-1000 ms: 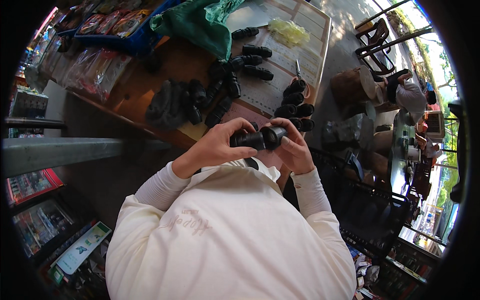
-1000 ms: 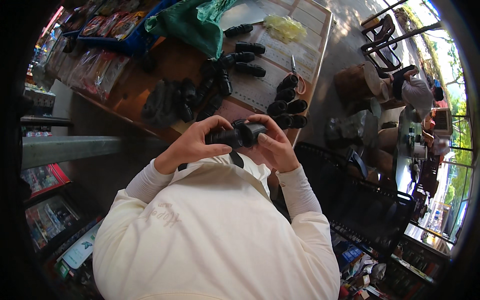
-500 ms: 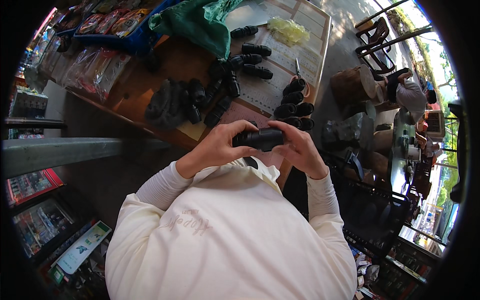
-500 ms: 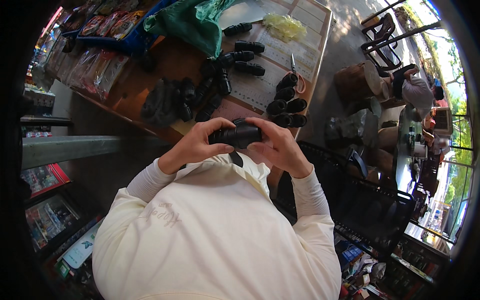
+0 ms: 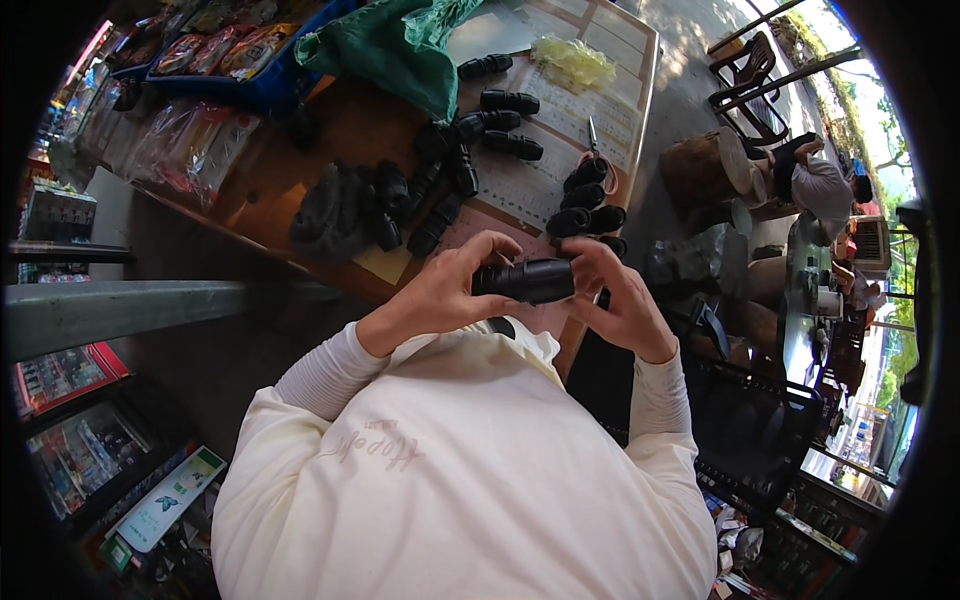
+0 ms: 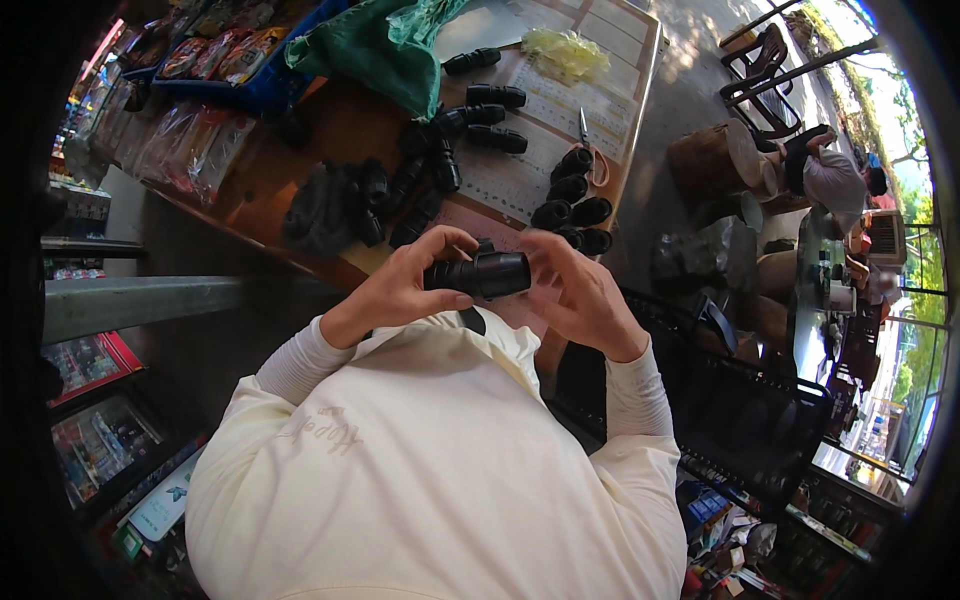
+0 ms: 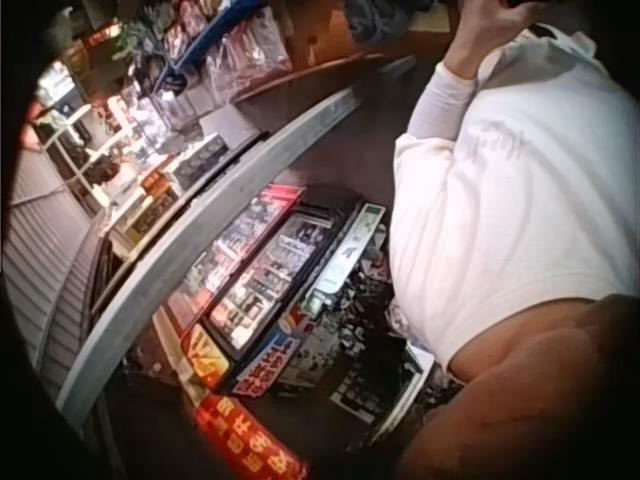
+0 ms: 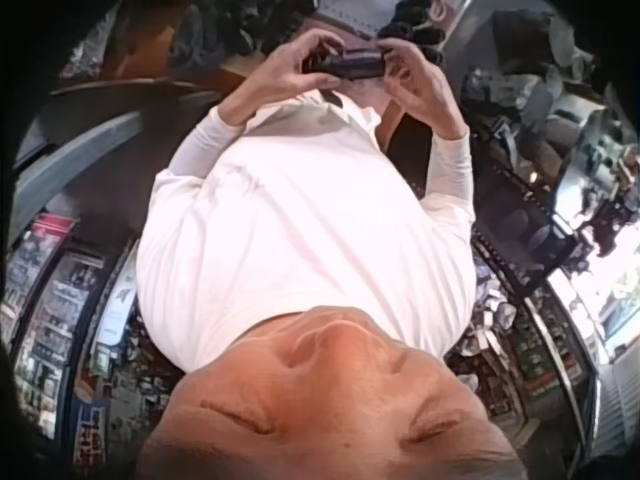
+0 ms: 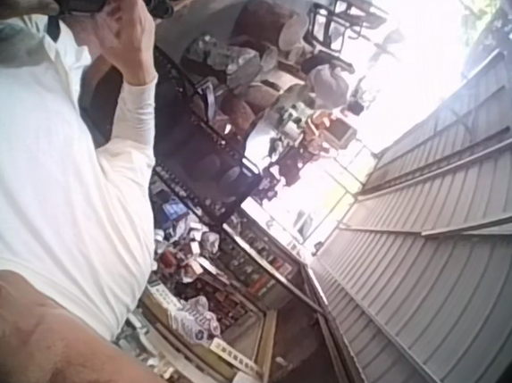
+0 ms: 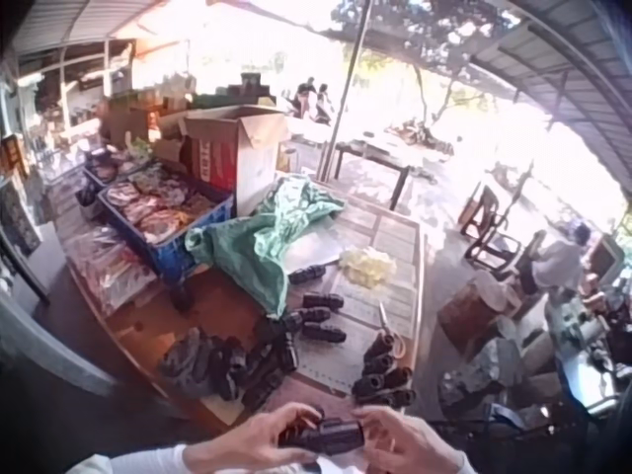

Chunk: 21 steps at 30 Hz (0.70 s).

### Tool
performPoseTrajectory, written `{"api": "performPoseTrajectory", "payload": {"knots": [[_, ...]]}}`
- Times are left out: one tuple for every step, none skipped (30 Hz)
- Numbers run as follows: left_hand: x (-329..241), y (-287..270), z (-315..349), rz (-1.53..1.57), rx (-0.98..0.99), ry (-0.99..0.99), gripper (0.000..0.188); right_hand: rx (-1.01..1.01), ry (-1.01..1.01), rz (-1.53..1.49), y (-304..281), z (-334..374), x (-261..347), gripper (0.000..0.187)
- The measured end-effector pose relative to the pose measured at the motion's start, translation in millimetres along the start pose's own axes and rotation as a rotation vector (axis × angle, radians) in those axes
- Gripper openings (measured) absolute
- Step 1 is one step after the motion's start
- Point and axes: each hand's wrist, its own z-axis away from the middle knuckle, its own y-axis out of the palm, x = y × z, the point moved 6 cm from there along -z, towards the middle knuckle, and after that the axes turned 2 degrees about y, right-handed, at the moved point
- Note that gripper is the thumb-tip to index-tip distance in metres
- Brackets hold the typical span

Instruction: The person repeatedly picks up black plastic pipe fittings from a table, joins two pieces together by hand, and places the assembled unit back on the table. The process is repeated multiple times with different fittings.

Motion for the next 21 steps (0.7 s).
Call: {"api": "performPoseTrajectory", "payload": {"knots": [[0, 0, 0, 0.008, 0.010, -0.013, 0.059, 0.026, -0.014, -0.003, 2, 1, -9, 0.043], [0, 1, -1, 0.019, 0.024, -0.024, 0.060, 0.052, 0.025, 0.063, 2, 4, -19, 0.039], [0, 2, 0, 0.014, 0.025, -0.015, 0.061, 0.078, 0.065, 0.129, 0, 7, -28, 0.034], [1, 3, 0, 0.008, 0.026, -0.007, 0.062, 0.105, 0.104, 0.195, -1, 10, -34, 0.030], [3, 3, -1, -0.001, 0.023, -0.001, 0.062, -0.028, 0.056, 0.130, -3, 6, -22, 0.021], [3, 2, -2, -0.001, 0.018, 0.005, 0.063, -0.159, 0.006, 0.063, 0, 1, -4, 0.015], [3, 2, -3, -0.001, 0.014, 0.012, 0.063, -0.166, 0.004, 0.079, 0, 1, -3, 0.015], [3, 2, -3, 0.005, 0.015, 0.020, 0.063, -0.175, 0.008, 0.100, -1, 1, 1, 0.016], [3, 3, -2, 0.011, 0.027, 0.014, 0.063, -0.060, 0.058, 0.203, -6, 5, -9, 0.016], [3, 5, -1, 0.017, 0.038, 0.009, 0.063, 0.057, 0.109, 0.305, -6, 7, -16, 0.016], [4, 6, -1, 0.020, 0.052, 0.003, 0.064, -0.039, 0.062, 0.210, -7, 6, -10, 0.015], [5, 5, -2, 0.011, 0.047, 0.003, 0.064, -0.131, 0.011, 0.115, -3, 2, -2, 0.015], [6, 4, -2, 0.001, 0.042, 0.003, 0.064, -0.222, -0.041, 0.018, 0, 0, 5, 0.015], [6, 3, -2, -0.004, 0.039, 0.003, 0.064, -0.183, -0.021, 0.046, -1, 2, 0, 0.015], [5, 4, -1, 0.003, 0.050, -0.012, 0.064, -0.143, -0.004, 0.075, -2, 4, -4, 0.016], [3, 4, -1, 0.011, 0.062, -0.028, 0.064, -0.101, 0.013, 0.104, -3, 6, -9, 0.018], [2, 5, -1, 0.017, 0.076, -0.043, 0.064, -0.014, 0.086, 0.155, -5, 6, -24, 0.024], [1, 5, -1, 0.014, 0.068, -0.027, 0.064, -0.026, 0.132, 0.079, -5, 9, -33, 0.024], [0, 5, -1, 0.011, 0.061, -0.010, 0.065, -0.043, 0.178, 0.002, -5, 12, -40, 0.025], [1, 4, -2, 0.003, 0.046, 0.002, 0.065, -0.118, 0.053, 0.053, -1, 5, -26, 0.021], [2, 3, -2, 0.001, 0.043, -0.003, 0.065, -0.192, -0.069, 0.105, 3, 0, -8, 0.019]]}}
